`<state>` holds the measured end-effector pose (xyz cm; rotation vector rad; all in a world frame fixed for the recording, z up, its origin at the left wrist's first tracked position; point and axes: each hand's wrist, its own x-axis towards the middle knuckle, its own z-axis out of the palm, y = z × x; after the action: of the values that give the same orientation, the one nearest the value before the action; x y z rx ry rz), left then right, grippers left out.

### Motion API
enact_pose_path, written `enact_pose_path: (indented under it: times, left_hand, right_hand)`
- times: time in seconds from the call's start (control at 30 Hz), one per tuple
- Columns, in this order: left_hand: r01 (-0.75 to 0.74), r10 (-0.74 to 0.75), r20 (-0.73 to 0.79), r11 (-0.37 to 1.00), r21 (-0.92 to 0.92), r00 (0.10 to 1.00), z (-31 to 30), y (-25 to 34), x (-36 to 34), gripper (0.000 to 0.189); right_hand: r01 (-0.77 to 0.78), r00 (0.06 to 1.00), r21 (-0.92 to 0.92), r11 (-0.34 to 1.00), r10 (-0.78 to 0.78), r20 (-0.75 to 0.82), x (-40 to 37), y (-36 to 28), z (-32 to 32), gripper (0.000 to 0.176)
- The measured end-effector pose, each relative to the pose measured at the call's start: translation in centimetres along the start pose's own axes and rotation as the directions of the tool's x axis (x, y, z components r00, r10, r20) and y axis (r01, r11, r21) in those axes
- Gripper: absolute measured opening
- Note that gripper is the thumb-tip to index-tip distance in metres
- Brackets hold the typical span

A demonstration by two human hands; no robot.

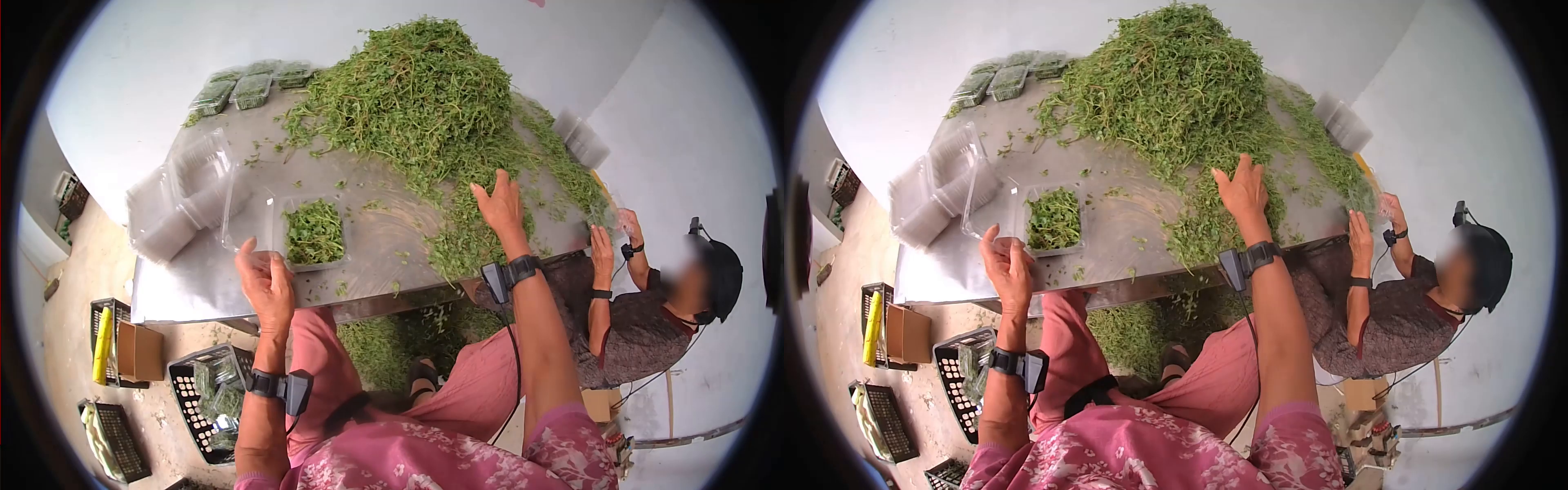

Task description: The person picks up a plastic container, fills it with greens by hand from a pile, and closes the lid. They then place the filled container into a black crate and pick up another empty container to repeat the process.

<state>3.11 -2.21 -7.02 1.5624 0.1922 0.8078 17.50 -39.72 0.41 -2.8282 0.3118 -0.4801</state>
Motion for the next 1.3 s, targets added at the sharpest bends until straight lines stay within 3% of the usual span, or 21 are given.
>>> enact_pose_path:
  times: [0.13,0.23,0.33,0.43,0.53,0.63,0.73,0.83,0.93,1.03,1.07,1.17,1.27,1.3]
  left_hand:
    - [-0.02,0.02,0.009,0.999,0.045,1.0,-0.1,0.1,0.0,0.037]
    - [-0.002,0.002,0.016,1.0,-0.026,1.0,0.1,0.1,0.0,0.037]
    - [0.008,-0.008,0.012,0.999,0.043,1.0,0.1,0.5,-0.1,0.037]
    - [0.026,-0.026,0.0,0.999,0.023,1.0,0.2,0.6,-0.2,0.037]
    - [-0.002,0.003,-0.017,0.998,0.067,1.0,0.1,0.1,-0.1,0.037]
    - [0.002,-0.001,-0.016,0.997,0.081,1.0,0.1,0.2,-0.1,0.037]
    - [-0.01,0.01,-0.017,0.999,0.047,1.0,0.1,-0.1,-0.1,0.037]
    - [-0.052,0.053,-0.007,0.995,0.091,0.999,-0.2,-0.9,0.1,0.037]
    - [-0.054,0.054,-0.009,0.996,0.073,0.998,0.0,-0.4,0.0,0.036]
    - [0.021,-0.02,-0.015,0.998,0.054,1.0,0.3,0.9,-0.2,0.035]
    - [0.011,-0.011,-0.012,0.998,0.057,1.0,0.2,0.9,-0.1,0.035]
    - [-0.028,0.028,0.005,0.997,0.071,1.0,0.0,0.1,0.0,0.036]
    - [-0.069,0.066,0.033,0.994,0.085,0.997,-0.2,-0.9,0.1,0.038]
    - [-0.071,0.068,0.032,0.993,0.09,0.997,-0.2,-0.9,0.1,0.038]
  right_hand:
    - [-0.066,0.992,-0.04,0.997,0.07,0.103,1.5,-0.9,0.7,0.083]
    - [-0.013,0.994,-0.147,0.989,0.028,0.102,3.0,1.5,4.4,0.072]
    - [0.171,0.978,-0.069,0.983,-0.16,0.136,3.7,1.9,4.0,0.047]
    - [0.158,0.976,0.078,0.984,-0.168,0.14,2.5,-0.7,1.5,0.027]
    - [0.152,0.964,0.279,0.948,-0.205,0.168,0.8,-3.9,-1.6,0.02]
    - [0.205,0.953,0.401,0.893,-0.275,0.125,-0.4,-5.6,-2.5,0.022]
    - [0.178,0.911,0.508,0.843,-0.336,0.238,-0.6,-5.8,-1.1,0.025]
    - [0.046,0.878,0.606,0.794,-0.321,0.355,-1.2,-6.5,-1.8,0.026]
    - [0.075,0.881,0.643,0.762,-0.353,0.316,-1.7,-7.0,-2.6,0.028]
    - [0.155,0.764,0.744,0.65,-0.556,0.327,-2.2,-6.9,-1.8,0.03]
    - [0.269,0.707,0.698,0.663,-0.629,0.325,-2.2,-7.0,-1.9,0.034]
    - [0.189,0.644,0.742,0.643,-0.652,0.4,-2.4,-7.2,-2.8,0.035]
    - [0.153,0.74,0.738,0.658,-0.571,0.355,-1.6,-7.3,-2.9,0.035]
    - [0.197,0.769,0.667,0.719,-0.535,0.349,-1.4,-7.2,-2.7,0.036]
